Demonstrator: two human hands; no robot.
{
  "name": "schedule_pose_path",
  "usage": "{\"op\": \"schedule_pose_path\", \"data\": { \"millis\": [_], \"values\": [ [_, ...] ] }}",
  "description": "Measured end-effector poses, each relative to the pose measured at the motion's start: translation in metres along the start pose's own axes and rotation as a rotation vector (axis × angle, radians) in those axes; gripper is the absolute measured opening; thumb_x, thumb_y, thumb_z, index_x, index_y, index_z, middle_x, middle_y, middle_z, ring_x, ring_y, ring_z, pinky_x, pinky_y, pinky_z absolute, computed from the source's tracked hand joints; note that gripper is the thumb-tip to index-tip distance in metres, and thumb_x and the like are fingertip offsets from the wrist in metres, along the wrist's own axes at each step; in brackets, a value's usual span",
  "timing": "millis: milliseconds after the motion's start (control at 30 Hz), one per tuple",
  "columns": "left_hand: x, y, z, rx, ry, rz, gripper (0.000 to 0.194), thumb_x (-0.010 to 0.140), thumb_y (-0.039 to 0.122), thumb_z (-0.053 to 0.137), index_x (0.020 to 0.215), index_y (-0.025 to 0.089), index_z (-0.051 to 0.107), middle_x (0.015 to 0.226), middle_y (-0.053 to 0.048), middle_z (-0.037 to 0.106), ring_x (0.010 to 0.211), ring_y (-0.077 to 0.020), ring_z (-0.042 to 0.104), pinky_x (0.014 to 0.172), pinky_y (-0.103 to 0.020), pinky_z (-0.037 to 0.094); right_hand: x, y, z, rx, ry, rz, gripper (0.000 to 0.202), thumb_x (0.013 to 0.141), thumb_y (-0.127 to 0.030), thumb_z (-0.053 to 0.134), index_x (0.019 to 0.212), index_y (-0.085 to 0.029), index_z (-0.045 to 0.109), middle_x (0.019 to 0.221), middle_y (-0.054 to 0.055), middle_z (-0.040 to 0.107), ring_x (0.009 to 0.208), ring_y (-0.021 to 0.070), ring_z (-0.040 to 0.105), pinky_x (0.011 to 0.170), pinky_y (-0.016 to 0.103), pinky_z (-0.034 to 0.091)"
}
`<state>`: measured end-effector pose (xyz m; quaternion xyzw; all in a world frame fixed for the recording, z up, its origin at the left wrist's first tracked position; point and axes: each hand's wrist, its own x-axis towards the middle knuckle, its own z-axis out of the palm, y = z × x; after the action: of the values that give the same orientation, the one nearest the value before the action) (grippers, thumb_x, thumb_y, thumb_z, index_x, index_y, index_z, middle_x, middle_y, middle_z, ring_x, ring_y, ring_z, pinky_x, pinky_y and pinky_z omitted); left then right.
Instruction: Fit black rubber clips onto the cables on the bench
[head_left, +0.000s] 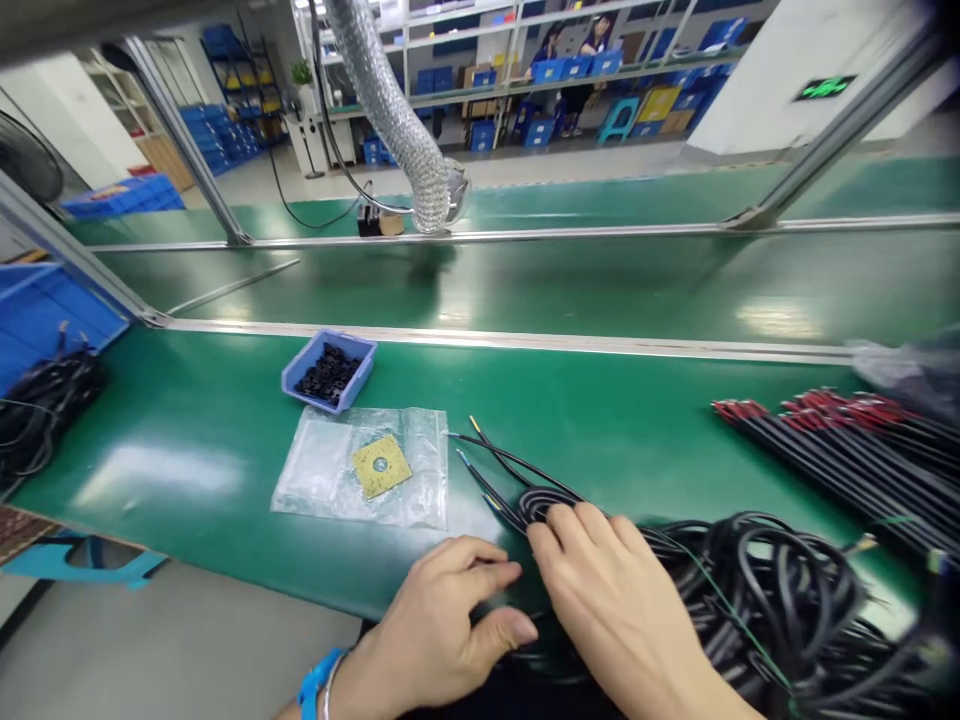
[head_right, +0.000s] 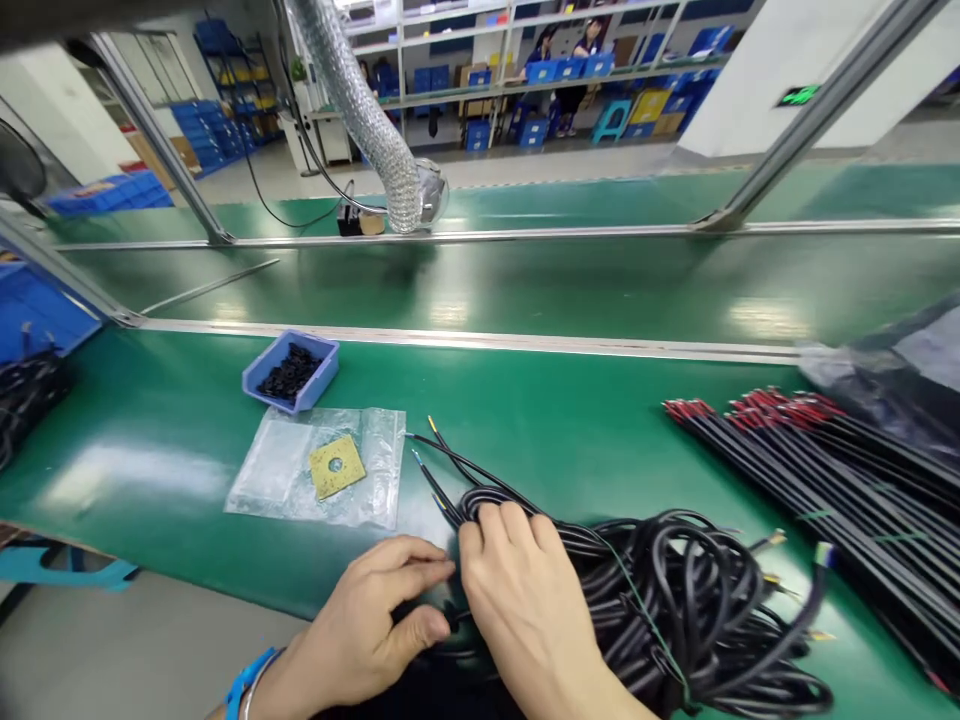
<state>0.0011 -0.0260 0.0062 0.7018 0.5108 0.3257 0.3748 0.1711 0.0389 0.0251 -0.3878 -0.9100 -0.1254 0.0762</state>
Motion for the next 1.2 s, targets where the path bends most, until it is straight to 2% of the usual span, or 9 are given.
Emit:
{"op": "schedule_pose_path", "data": {
  "millis": [100,233,333,433,600,800,933,1067,1200],
  "values": [
    [0.010,-0.002,-0.045,0.140,0.102,-0.005,0.031,0.090,0.038,0.062,0.112,0.020,0.072,0.110,-0.009,0.072,0.101,-0.0224,0.067,0.092,-0.033,0.052,-0.001,0.002,0.005,0.005,0.062,-0.035,0.024,0.073,0.003,0.049,0.066,-0.019,0.058,0.069,0.009,0.055,0.069,0.0272,0.048,0.065,0.040,0.031],
    [0.049,-0.022,-0.133,0.613,0.387,-0.198,0.022,0.093,0.024,0.055,0.106,0.022,0.073,0.108,-0.006,0.073,0.102,-0.0225,0.066,0.091,-0.035,0.052,-0.001,0.007,0.007,0.171,0.185,-0.044,0.024,0.076,-0.002,0.046,0.061,-0.021,0.051,0.062,0.006,0.050,0.063,0.0238,0.044,0.062,0.038,0.029],
    [0.087,-0.051,-0.186,0.750,0.458,-0.306,0.021,0.093,0.017,0.053,0.102,0.015,0.072,0.108,-0.012,0.071,0.108,-0.0291,0.062,0.099,-0.049,0.046,-0.006,0.011,0.007,0.350,0.224,-0.041,0.021,0.080,-0.004,0.043,0.081,-0.017,0.059,0.066,0.003,0.052,0.064,0.0205,0.046,0.063,0.035,0.030],
    [0.114,-0.078,-0.208,0.816,0.424,-0.371,0.016,0.092,0.025,0.061,0.102,0.014,0.067,0.111,-0.010,0.067,0.108,-0.0256,0.062,0.097,-0.050,0.048,-0.014,0.016,0.009,0.476,0.197,-0.087,0.032,0.085,-0.006,0.044,0.111,-0.018,0.059,0.079,0.001,0.061,0.075,0.0183,0.054,0.073,0.033,0.035],
    [0.124,-0.098,-0.215,0.795,0.412,-0.371,0.022,0.091,0.032,0.062,0.105,0.015,0.065,0.114,-0.009,0.064,0.104,-0.0235,0.061,0.091,-0.046,0.051,-0.025,0.024,0.015,0.597,0.114,-0.084,0.027,0.090,-0.013,0.052,0.112,-0.026,0.059,0.088,-0.002,0.066,0.085,0.0159,0.059,0.083,0.034,0.036],
    [0.101,-0.077,-0.216,0.596,0.570,-0.315,0.015,0.080,0.025,0.067,0.092,0.016,0.064,0.091,-0.007,0.066,0.090,-0.0236,0.063,0.086,-0.042,0.050,-0.026,0.016,0.017,0.709,0.141,0.017,0.025,0.092,-0.014,0.047,0.108,-0.026,0.062,0.089,0.001,0.067,0.086,0.0176,0.057,0.085,0.037,0.034],
    [0.069,-0.053,-0.183,0.362,0.455,-0.269,0.034,0.075,0.030,0.069,0.104,0.015,0.067,0.080,-0.005,0.070,0.068,-0.0198,0.067,0.066,-0.034,0.056,-0.025,0.008,0.023,0.797,0.223,0.109,0.028,0.093,-0.013,0.041,0.099,-0.026,0.065,0.084,0.002,0.065,0.082,0.0183,0.054,0.085,0.039,0.032],
    [0.044,-0.044,-0.139,0.251,0.268,-0.234,0.023,0.077,0.032,0.065,0.088,0.013,0.072,0.080,-0.010,0.075,0.066,-0.0210,0.071,0.062,-0.033,0.058,-0.023,0.007,0.021,0.776,0.233,0.111,0.027,0.093,-0.013,0.041,0.094,-0.025,0.065,0.080,0.001,0.062,0.079,0.0171,0.052,0.083,0.037,0.032],
    [0.037,-0.047,-0.109,0.335,0.269,-0.189,0.018,0.086,0.028,0.056,0.086,0.016,0.069,0.078,-0.008,0.072,0.067,-0.0198,0.068,0.063,-0.033,0.056,-0.021,0.011,0.014,0.720,0.212,0.066,0.027,0.093,-0.011,0.041,0.093,-0.024,0.064,0.077,0.000,0.063,0.076,0.0163,0.054,0.082,0.035,0.033]
  ]
}}
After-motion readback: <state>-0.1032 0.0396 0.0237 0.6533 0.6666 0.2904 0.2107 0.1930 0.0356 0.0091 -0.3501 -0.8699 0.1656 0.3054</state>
